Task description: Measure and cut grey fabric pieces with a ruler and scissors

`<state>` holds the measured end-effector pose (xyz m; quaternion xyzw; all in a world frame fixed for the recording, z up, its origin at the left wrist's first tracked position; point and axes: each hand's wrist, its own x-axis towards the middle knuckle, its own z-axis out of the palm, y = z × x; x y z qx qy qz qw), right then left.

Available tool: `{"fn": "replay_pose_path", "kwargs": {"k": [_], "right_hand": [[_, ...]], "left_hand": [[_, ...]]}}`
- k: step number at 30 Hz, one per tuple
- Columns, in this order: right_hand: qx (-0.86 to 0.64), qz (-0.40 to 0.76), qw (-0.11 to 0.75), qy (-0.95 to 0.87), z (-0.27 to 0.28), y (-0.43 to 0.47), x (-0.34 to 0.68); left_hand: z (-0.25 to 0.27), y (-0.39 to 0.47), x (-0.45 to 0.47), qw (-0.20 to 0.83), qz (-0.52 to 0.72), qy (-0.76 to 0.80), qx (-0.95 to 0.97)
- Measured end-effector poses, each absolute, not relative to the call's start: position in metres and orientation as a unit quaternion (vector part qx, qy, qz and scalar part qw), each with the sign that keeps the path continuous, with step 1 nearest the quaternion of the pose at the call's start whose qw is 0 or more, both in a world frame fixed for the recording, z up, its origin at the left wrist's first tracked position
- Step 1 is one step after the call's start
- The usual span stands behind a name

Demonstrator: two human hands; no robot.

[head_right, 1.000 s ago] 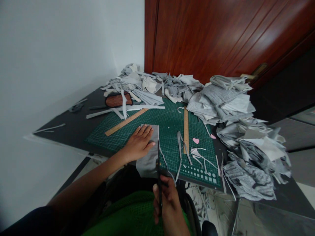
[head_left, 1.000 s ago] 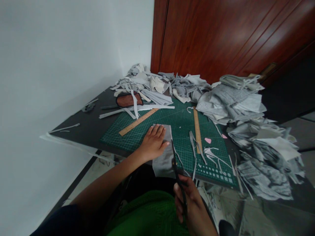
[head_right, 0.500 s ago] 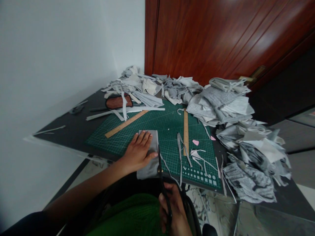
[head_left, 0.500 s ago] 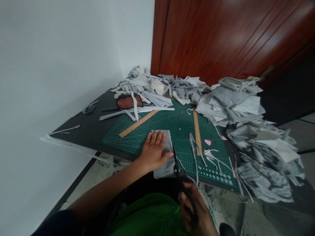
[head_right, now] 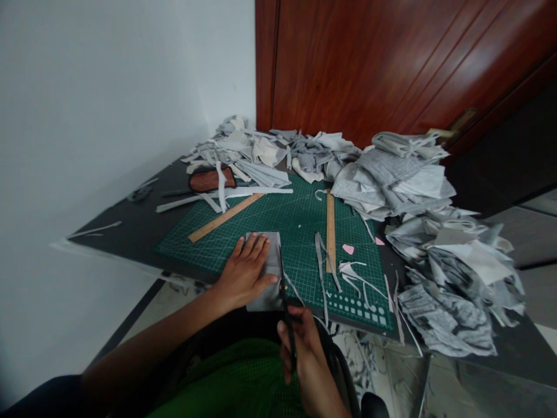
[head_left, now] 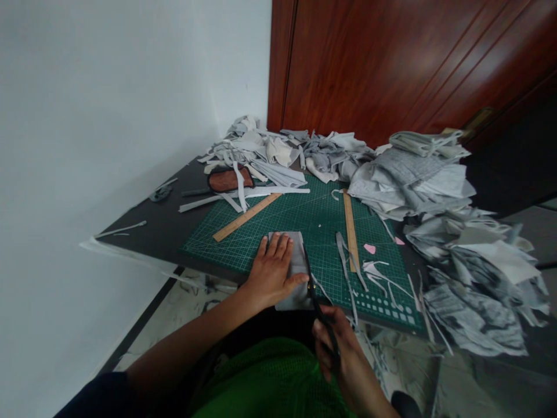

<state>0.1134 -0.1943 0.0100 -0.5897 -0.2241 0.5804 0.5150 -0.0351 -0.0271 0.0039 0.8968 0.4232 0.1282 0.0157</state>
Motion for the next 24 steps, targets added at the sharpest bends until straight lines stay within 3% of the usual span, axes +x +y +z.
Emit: {"fn": "replay_pose_path", "kwargs": {"k": [24], "right_hand": [[-0.585,0.595,0.496,-0.241,0.0121,-0.1969,0.114]], "left_hand": [[0.0041,-0.0275,-0.0341,0.026,0.113,0.428,0.896]]}}
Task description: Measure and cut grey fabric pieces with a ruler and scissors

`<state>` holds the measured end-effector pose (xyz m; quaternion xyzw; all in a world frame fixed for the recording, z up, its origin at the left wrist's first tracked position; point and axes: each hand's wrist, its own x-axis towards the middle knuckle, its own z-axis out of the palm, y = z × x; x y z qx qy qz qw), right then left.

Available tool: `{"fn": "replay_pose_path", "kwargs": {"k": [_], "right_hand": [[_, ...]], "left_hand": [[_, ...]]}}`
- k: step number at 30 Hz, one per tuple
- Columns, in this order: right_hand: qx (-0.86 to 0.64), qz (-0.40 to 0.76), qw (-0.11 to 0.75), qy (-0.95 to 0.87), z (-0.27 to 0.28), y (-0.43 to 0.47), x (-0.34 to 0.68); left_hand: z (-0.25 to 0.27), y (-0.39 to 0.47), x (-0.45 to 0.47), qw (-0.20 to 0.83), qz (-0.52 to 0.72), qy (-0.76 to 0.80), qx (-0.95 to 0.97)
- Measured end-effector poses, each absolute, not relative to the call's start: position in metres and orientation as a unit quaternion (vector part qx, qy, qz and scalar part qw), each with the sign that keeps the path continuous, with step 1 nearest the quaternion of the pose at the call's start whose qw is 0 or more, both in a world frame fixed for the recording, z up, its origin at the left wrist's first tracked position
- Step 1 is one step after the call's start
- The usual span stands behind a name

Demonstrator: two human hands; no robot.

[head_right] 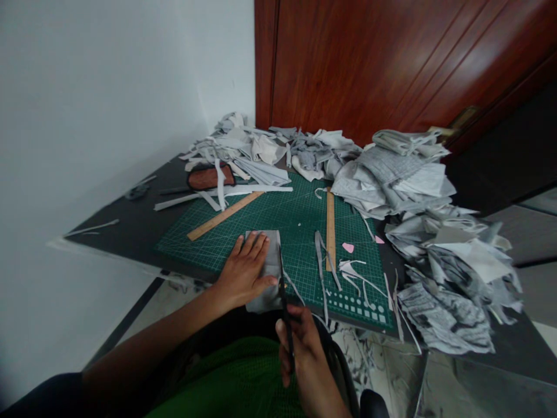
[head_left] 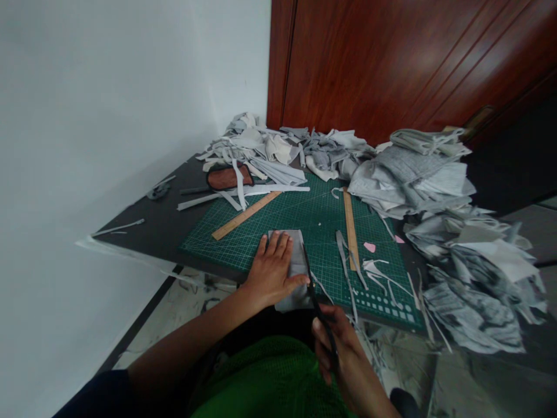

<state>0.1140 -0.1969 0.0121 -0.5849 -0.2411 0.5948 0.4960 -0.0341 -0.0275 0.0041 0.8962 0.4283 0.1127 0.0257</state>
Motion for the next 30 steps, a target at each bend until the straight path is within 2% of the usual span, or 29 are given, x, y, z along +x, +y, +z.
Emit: {"fn": "replay_pose_path", "kwargs": {"k": [23,30], "right_hand": [[-0.571,0.605,0.522,-0.189,0.018,-0.19,0.118],[-0.576,0.611,0.502,-0.208,0.026,-0.18,0.121]], "left_hand": [[0.0,-0.027,-0.034,0.018,0.135,0.423,0.896],[0.0,-0.027,-0.034,0.034,0.135,0.427,0.894]]}}
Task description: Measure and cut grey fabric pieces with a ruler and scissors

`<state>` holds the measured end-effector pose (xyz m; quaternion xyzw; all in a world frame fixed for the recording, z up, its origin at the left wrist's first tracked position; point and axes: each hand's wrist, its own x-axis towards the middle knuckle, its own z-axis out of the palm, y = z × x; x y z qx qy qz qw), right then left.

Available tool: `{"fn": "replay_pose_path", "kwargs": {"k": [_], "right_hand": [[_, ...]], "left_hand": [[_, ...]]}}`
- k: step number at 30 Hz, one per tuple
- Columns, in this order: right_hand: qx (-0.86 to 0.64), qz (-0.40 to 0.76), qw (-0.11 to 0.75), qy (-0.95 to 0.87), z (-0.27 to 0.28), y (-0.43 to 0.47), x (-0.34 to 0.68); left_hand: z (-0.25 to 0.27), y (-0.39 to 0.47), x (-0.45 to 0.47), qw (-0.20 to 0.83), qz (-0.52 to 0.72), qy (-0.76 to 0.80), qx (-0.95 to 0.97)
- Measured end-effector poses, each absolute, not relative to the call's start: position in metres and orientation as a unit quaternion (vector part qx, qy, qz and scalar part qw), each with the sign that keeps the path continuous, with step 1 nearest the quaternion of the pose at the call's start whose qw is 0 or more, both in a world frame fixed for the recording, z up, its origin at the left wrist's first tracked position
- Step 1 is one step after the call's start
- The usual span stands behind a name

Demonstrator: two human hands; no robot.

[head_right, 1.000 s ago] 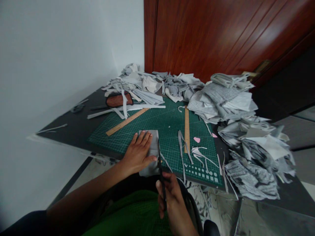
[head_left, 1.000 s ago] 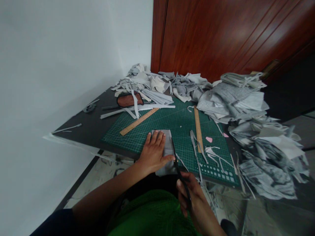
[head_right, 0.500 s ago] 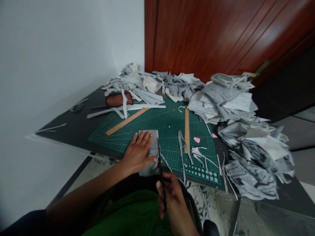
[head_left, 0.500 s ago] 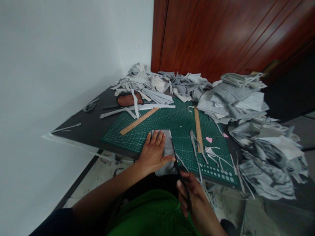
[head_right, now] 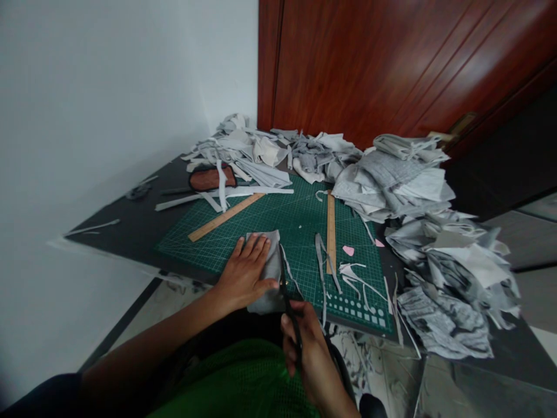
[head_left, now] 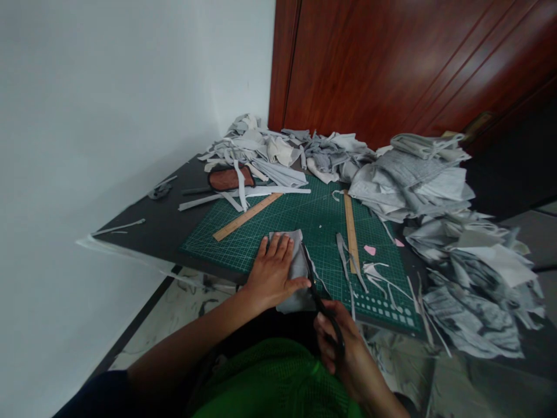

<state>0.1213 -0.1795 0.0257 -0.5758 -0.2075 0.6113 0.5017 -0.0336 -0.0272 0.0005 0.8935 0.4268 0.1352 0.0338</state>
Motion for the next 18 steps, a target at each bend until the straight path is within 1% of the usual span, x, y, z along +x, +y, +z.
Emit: {"fn": "replay_pose_path", "kwargs": {"k": [8,18], "right_hand": [[-0.574,0.614,0.507,-0.193,0.023,-0.193,0.126],[-0.569,0.614,0.503,-0.215,0.029,-0.164,0.12]], "left_hand": [[0.006,-0.029,-0.03,0.049,0.125,0.443,0.886],[0.007,-0.028,-0.032,0.051,0.131,0.435,0.889]]}}
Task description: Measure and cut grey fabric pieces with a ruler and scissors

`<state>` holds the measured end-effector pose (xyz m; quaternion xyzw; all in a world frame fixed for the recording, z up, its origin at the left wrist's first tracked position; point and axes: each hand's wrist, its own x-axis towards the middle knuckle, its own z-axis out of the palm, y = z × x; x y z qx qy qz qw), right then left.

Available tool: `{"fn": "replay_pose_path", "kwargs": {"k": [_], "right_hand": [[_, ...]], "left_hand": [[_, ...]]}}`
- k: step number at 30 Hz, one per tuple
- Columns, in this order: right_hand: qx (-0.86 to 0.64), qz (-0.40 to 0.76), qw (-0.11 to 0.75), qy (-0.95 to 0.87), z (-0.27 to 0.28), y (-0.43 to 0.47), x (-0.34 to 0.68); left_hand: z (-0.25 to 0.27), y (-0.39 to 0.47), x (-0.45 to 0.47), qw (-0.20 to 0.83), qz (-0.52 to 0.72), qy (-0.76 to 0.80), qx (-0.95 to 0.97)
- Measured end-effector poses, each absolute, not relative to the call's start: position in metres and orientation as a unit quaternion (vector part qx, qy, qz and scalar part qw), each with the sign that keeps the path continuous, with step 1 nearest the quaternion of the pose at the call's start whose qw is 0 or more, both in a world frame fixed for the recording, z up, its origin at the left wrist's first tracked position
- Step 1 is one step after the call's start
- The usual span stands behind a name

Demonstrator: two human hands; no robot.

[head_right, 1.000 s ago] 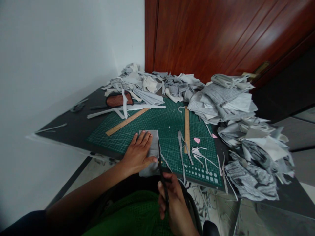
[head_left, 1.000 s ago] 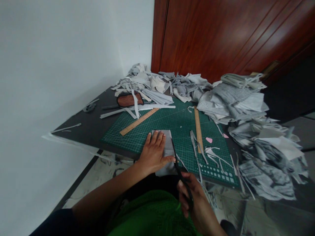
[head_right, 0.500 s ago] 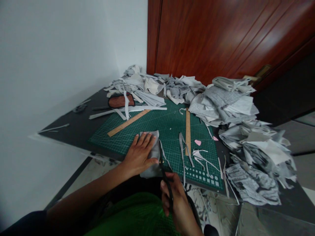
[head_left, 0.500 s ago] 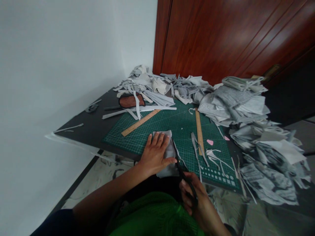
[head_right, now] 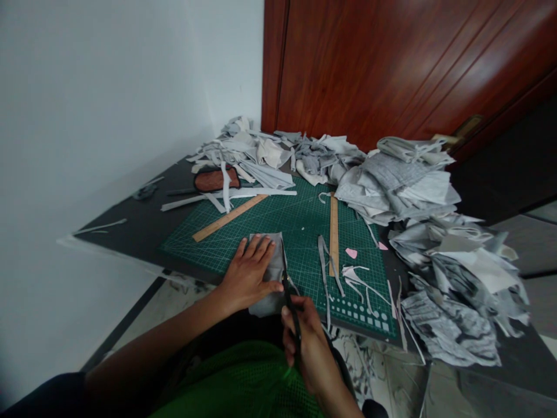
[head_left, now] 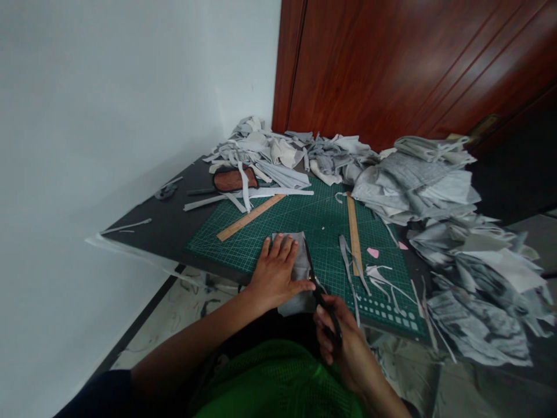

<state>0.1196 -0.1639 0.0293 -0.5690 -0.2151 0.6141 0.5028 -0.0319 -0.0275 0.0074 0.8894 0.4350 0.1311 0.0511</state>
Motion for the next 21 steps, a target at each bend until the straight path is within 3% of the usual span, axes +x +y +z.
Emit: {"fn": "replay_pose_path", "kwargs": {"k": [21], "right_hand": [[-0.595,0.597,0.47,-0.265,0.031,-0.167,0.123]], "left_hand": [[0.02,-0.005,-0.038,0.07,0.144,0.395,0.905]]}}
